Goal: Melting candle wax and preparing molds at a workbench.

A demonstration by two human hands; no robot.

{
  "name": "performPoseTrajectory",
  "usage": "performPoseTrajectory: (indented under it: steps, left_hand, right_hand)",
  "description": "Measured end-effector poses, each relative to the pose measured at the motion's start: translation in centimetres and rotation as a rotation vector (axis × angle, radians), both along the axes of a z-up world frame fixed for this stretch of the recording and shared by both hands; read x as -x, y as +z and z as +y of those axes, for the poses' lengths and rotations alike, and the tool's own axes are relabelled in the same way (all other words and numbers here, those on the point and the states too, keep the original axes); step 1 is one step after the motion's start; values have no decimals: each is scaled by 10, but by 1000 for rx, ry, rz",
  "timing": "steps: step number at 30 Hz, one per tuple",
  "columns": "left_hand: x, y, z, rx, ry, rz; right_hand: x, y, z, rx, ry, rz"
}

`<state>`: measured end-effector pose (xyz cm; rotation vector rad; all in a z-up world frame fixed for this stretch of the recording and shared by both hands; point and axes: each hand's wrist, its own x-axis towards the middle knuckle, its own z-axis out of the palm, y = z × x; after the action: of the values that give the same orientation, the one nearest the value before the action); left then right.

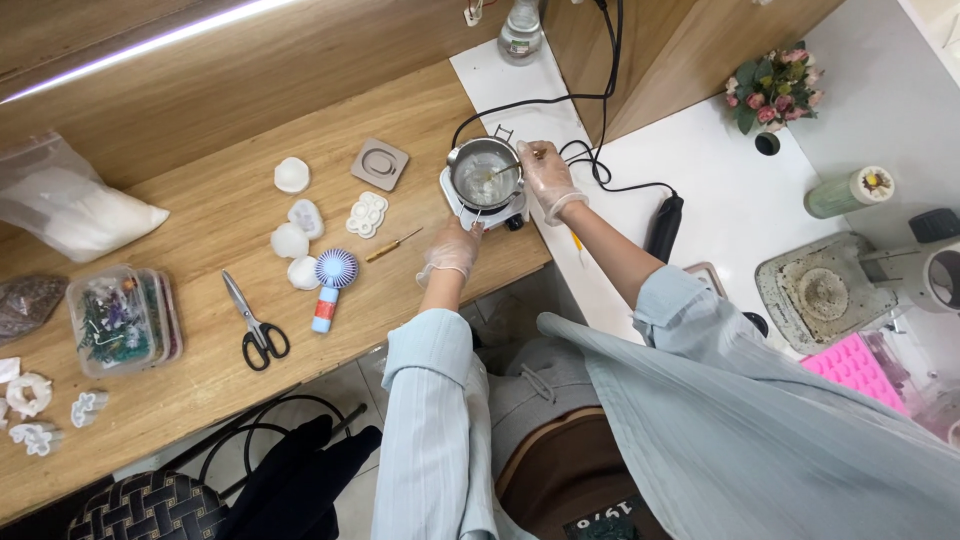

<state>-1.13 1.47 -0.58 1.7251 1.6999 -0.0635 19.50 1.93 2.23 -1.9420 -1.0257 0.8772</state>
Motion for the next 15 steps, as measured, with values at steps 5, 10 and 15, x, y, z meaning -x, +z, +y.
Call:
performPoseTrajectory:
  steps: [5,10,15]
  left_hand:
    - [2,9,-2,34,-8,1]
    - [1,9,-1,24,-19,-7]
    - [2,28,-8,21,-10,36]
  right_hand:
    - [1,8,-22,16,-69,0]
    - [3,-13,-66,-47,-190,194]
    - [7,-54,-129,17,-153,333]
